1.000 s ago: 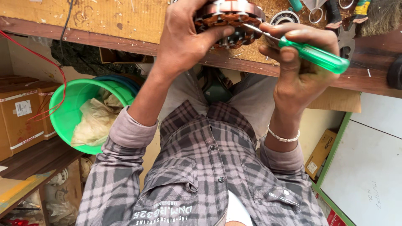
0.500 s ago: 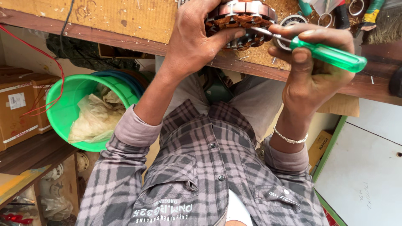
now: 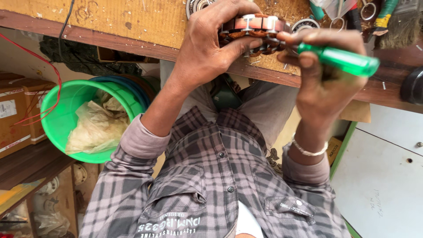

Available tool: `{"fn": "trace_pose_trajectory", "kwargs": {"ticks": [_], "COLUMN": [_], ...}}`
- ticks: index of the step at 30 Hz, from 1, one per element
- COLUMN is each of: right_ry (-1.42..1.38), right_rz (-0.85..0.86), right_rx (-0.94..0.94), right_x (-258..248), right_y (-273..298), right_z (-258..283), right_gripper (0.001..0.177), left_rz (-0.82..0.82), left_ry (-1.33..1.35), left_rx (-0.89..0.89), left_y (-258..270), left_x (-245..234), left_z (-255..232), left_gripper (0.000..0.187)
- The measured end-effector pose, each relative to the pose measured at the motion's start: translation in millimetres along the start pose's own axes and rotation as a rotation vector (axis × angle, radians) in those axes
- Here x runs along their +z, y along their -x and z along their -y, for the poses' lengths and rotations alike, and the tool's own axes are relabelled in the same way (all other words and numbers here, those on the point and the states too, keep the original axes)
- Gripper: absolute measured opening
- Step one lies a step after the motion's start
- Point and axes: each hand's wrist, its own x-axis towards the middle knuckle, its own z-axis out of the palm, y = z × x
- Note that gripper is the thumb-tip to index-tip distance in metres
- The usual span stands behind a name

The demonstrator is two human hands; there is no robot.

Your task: The person works on a motor stator at a cluttered workbench. They first connect red wires to the stator windings, then use a green screwdriver to adjust and secure the internal components.

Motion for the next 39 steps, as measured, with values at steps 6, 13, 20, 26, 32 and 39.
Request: {"fn": "trace_pose_trajectory", "kwargs": {"ticks": [6,13,20,26,32,39], "right_ry": [-0.032,-0.175,-0.182,0.015,0.156,0.055], "right_rz": [-0.168,-0.153,-0.102,-0.023,0.014,0.01], "right_rx": [0.006,0.005,0.043,0.006,-0.034,-0.038], "right_x": [0,-14,-9,-7,1,4], "right_y": [26,18,9,13,14,7], "right_z": [10,2,-2,9,16,11], "right_gripper": [0.034,0.039,0.039,0.032,0.022,0.028], "left_rz": [-0.02,0.004,-0.013,0.014,-0.031,-0.065], "left_ry": [-0.052,-0.064,-0.051,0.006,-0.006,-0.035], "left_rx": [0.113,0.104,0.118,0.026,0.047,0.075], "left_y": [-1,0,0,-2,-2,-2], "left_x": [9,8,8,6,10,12], "left_z": [-4,-8,-9,-11,-8,-7], "left_gripper": [0.042,0.044,0.039,0.039,0.035,0.034]}}
